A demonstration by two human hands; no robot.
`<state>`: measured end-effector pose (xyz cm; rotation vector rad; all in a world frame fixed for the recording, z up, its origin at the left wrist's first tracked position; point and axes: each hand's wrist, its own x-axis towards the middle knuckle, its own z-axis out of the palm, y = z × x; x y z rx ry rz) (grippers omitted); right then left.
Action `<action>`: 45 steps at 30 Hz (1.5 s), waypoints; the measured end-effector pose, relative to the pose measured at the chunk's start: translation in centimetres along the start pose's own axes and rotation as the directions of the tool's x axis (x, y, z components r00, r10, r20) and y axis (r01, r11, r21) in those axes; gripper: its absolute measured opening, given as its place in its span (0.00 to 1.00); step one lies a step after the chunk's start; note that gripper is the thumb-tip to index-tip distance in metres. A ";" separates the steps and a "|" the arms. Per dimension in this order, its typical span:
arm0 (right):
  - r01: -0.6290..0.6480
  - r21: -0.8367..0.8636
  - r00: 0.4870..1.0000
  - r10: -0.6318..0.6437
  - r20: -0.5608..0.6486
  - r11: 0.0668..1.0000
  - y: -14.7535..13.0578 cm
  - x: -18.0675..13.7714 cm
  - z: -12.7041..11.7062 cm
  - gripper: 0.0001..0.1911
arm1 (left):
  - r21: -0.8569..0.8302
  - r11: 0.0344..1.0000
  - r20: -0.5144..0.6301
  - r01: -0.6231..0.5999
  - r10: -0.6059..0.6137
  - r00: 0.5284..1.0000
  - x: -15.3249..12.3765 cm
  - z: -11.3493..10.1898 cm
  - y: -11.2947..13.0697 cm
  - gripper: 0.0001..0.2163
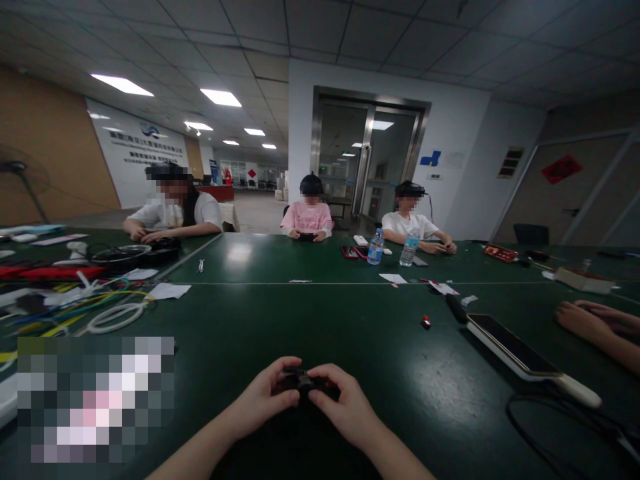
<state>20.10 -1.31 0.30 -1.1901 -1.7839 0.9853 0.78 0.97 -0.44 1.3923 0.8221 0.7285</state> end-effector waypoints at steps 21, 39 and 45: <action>-0.010 0.062 1.000 0.009 0.012 0.998 0.4 0.0 0.0 0.14 | 0.045 0.998 0.038 -0.034 0.032 0.999 0.2 -0.1 0.1 0.16; 0.000 0.057 1.000 -0.001 0.021 0.998 0.5 0.0 0.0 0.14 | 0.007 1.000 0.014 -0.016 0.016 1.000 0.2 -0.4 -0.5 0.17; 0.010 0.056 1.000 -0.010 0.009 0.998 0.6 0.0 0.2 0.15 | 0.021 0.999 0.028 -0.040 0.040 0.999 0.3 -0.2 -0.3 0.15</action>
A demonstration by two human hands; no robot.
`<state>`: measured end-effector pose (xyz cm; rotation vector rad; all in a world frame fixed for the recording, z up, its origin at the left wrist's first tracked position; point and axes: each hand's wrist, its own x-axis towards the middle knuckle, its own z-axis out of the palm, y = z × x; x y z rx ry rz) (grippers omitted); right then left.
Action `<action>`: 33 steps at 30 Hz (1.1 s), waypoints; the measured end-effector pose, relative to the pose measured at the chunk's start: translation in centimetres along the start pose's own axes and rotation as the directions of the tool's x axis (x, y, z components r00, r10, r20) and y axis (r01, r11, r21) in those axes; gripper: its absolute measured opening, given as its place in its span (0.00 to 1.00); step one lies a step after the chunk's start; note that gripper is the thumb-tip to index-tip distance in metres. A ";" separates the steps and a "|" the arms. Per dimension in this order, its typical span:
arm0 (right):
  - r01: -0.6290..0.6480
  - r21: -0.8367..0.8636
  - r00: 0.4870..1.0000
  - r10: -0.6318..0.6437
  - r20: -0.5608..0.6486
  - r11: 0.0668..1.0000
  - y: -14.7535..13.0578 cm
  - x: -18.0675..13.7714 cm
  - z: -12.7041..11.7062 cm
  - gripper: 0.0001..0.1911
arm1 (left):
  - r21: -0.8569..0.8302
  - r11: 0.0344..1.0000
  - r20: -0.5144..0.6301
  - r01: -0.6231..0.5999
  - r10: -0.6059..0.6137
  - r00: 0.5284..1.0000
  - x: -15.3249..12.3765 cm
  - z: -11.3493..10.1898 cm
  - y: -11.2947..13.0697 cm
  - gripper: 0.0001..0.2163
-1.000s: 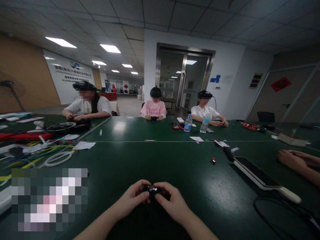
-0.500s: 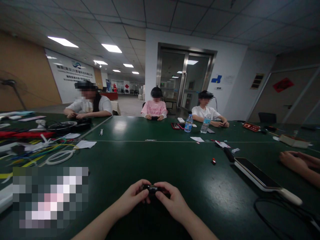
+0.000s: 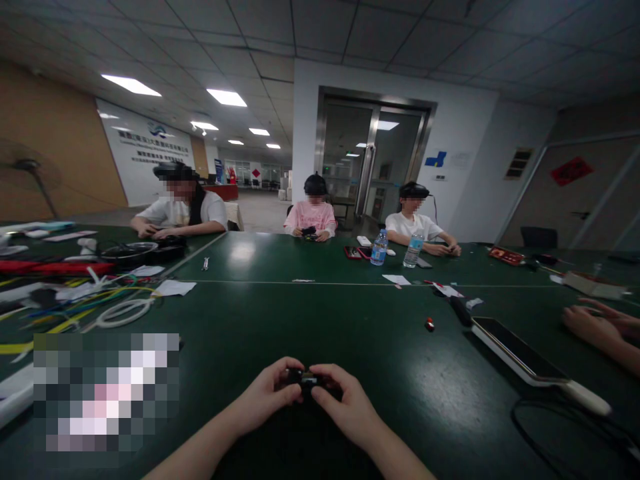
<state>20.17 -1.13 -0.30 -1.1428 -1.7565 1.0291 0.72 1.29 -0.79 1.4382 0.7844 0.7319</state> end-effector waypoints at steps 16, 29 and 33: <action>-0.013 -0.047 1.000 0.014 0.027 0.999 -0.8 -0.1 -0.2 0.14 | -0.020 1.000 0.020 0.022 -0.021 1.000 -0.3 0.1 0.8 0.14; 0.050 0.005 0.999 -0.050 0.008 0.999 -0.5 -0.1 0.1 0.08 | -0.015 1.000 0.061 0.007 -0.006 0.998 -0.3 0.3 0.3 0.16; 0.036 0.009 0.999 -0.036 0.020 0.999 -0.4 -0.2 0.2 0.09 | -0.018 1.000 0.059 0.003 -0.002 0.998 -0.3 0.4 0.3 0.16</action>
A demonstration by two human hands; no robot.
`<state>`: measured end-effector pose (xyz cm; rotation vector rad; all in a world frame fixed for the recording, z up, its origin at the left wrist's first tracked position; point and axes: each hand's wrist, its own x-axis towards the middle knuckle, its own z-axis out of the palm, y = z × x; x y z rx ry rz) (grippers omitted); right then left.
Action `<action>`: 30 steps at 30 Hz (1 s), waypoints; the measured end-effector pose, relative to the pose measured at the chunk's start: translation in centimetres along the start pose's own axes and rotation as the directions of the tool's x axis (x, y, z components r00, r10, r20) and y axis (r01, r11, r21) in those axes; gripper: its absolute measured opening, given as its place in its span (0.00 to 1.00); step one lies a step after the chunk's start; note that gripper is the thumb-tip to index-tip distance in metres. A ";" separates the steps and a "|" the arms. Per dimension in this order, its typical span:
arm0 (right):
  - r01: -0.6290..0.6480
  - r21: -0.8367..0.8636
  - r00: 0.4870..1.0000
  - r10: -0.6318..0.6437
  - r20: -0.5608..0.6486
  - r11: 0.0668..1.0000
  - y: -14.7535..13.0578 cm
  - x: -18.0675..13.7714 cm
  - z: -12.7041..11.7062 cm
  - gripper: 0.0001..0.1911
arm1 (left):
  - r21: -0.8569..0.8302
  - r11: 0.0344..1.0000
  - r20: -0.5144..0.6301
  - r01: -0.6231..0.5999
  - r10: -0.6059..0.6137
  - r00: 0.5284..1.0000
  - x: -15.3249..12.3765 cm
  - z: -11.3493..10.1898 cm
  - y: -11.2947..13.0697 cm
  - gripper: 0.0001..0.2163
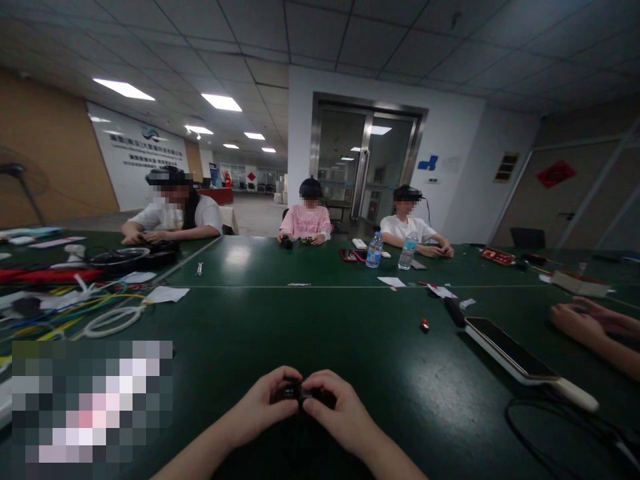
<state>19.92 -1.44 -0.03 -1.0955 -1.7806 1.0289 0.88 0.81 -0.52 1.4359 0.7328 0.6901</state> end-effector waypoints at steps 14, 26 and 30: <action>-0.028 -0.058 1.000 0.028 -0.001 0.998 -0.3 0.0 -0.1 0.10 | 0.018 1.000 0.021 -0.023 0.023 1.000 0.1 -0.2 -0.2 0.17; -0.064 0.121 0.996 0.070 -0.049 0.991 0.4 0.4 0.0 0.08 | -0.010 1.000 -0.002 -0.009 0.009 1.000 0.2 0.2 0.3 0.16; -0.102 0.310 0.983 0.143 -0.115 0.945 1.1 0.8 -0.5 0.17 | 0.004 1.000 -0.030 0.012 -0.012 0.999 0.2 0.2 0.6 0.17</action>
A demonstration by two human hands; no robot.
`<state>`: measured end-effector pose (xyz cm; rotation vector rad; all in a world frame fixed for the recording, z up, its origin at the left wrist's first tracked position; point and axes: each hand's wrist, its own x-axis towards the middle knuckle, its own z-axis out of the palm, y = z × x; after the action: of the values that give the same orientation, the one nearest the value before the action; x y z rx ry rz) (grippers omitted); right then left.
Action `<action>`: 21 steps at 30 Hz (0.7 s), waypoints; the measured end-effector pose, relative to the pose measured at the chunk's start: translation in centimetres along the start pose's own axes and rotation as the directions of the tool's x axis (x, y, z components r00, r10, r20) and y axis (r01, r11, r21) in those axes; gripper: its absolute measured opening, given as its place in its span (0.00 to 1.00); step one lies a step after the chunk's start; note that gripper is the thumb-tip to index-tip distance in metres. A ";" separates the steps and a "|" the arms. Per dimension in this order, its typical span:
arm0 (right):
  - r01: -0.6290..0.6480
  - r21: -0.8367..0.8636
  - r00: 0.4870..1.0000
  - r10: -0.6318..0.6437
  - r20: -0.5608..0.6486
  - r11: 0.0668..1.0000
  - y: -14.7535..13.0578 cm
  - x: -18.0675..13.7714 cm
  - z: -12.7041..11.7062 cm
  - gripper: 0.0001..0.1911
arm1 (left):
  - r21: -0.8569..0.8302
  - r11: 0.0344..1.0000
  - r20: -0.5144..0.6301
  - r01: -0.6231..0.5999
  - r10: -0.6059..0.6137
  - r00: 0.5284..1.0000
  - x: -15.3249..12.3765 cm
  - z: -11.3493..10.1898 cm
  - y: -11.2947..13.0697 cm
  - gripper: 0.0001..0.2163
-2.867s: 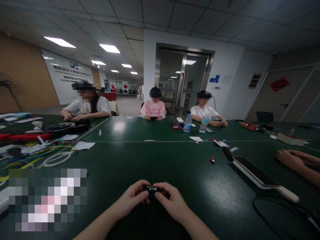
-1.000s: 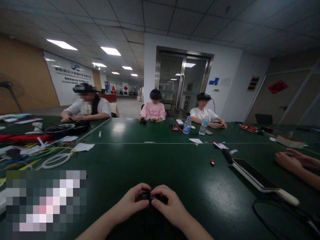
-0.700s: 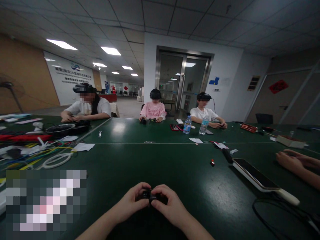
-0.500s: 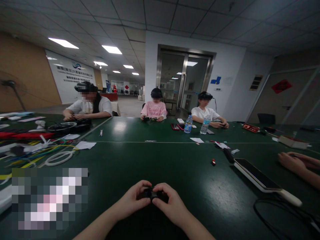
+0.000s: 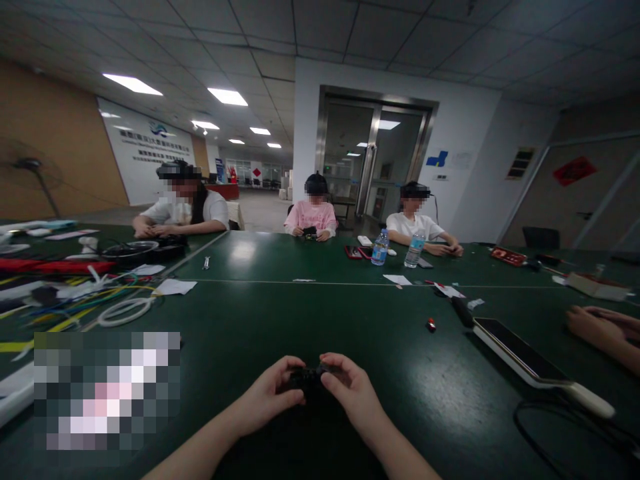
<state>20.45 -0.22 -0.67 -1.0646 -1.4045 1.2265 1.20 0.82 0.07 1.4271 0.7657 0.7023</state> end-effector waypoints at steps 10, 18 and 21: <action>-0.069 0.249 0.986 0.104 -0.132 0.966 -0.6 0.0 -0.8 0.20 | 0.005 1.000 -0.041 0.002 -0.002 0.999 -0.1 -0.5 -0.7 0.18; -0.055 0.470 0.961 0.174 -0.215 0.881 -0.4 0.3 -1.8 0.19 | -0.060 0.998 -0.016 -0.014 0.013 1.000 0.0 -0.7 -0.7 0.19; -0.055 0.541 0.951 0.209 -0.228 0.839 -0.5 0.3 -2.0 0.19 | -0.067 0.997 -0.014 -0.023 0.022 1.000 0.0 -0.6 -0.6 0.19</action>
<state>22.37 0.35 -0.03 -0.9036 -0.7140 1.3955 0.66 1.13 -0.50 1.3734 0.7303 0.7489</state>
